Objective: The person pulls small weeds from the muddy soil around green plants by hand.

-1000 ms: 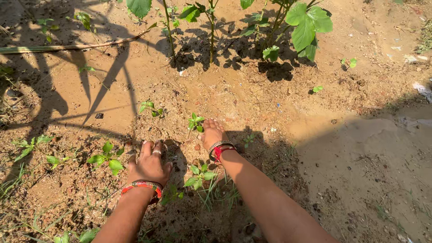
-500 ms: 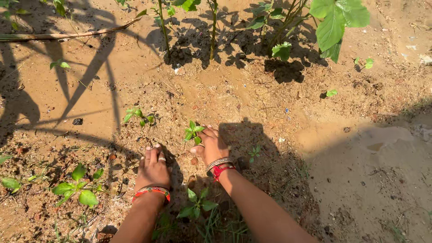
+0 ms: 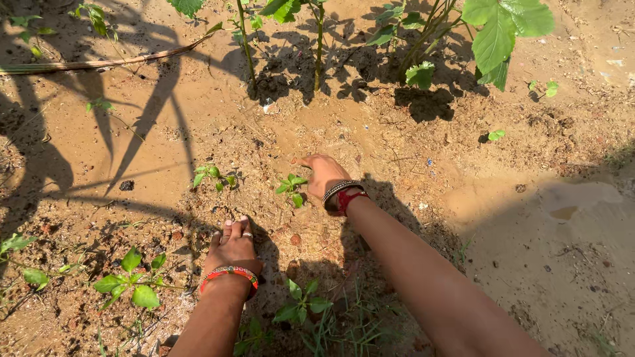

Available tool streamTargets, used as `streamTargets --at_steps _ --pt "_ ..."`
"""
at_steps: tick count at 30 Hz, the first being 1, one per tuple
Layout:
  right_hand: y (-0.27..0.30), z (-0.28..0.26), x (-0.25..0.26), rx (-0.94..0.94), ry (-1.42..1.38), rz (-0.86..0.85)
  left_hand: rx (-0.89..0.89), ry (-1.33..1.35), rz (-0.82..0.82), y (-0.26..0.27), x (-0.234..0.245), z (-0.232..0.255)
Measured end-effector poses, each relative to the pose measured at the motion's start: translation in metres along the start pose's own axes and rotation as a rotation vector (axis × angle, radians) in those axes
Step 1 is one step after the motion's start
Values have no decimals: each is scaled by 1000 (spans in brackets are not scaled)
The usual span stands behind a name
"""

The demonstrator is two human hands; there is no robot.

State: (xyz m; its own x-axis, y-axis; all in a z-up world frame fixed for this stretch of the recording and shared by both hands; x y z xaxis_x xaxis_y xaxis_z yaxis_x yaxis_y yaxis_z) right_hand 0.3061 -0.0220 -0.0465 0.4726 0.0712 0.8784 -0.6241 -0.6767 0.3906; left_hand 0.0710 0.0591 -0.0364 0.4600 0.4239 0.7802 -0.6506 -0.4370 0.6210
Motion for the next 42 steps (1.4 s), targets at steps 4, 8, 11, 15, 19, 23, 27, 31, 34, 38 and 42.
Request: streamTargets --at_steps 4,8,11,15,19,23,27,31,34,38,42 --pt "-24 -14 -28 404 178 210 67 75 -116 7 6 1" --pt "-22 -9 -34 358 195 91 68 114 -79 8 13 -1" --pt "4 -12 -31 210 254 -127 50 154 -41 12 12 -2" --pt "18 -12 -25 83 229 -198 46 195 -37 16 17 -2" --pt "28 -15 -46 328 406 -93 62 175 -62 21 21 2" --pt "47 10 -56 36 -60 -262 73 145 -104 22 23 3" --pt "68 -8 -34 124 143 -301 89 126 -136 25 26 5" --pt "80 -30 -26 202 113 71 78 90 -133 24 23 6" --pt "87 -47 -41 288 272 306 62 79 -108 22 19 4" --pt "67 -38 -41 201 371 85 46 147 -62 22 19 3" --pt "44 -24 -2 -70 -93 -343 45 197 -66 23 22 1"
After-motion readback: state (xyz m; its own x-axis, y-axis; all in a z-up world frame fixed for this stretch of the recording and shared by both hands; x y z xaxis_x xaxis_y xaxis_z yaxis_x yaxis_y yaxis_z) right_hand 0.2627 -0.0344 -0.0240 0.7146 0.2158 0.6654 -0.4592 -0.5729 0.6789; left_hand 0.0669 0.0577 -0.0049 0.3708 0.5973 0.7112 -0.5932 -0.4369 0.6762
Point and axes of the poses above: each hand's wrist, its own y-axis away from the middle knuckle, its own x-axis out of the back of the hand, z = x × y, the point moved 8 cm from there along -y, towards the middle knuckle, and after that the axes turned 11 degrees about y, right-handed, at the moved point
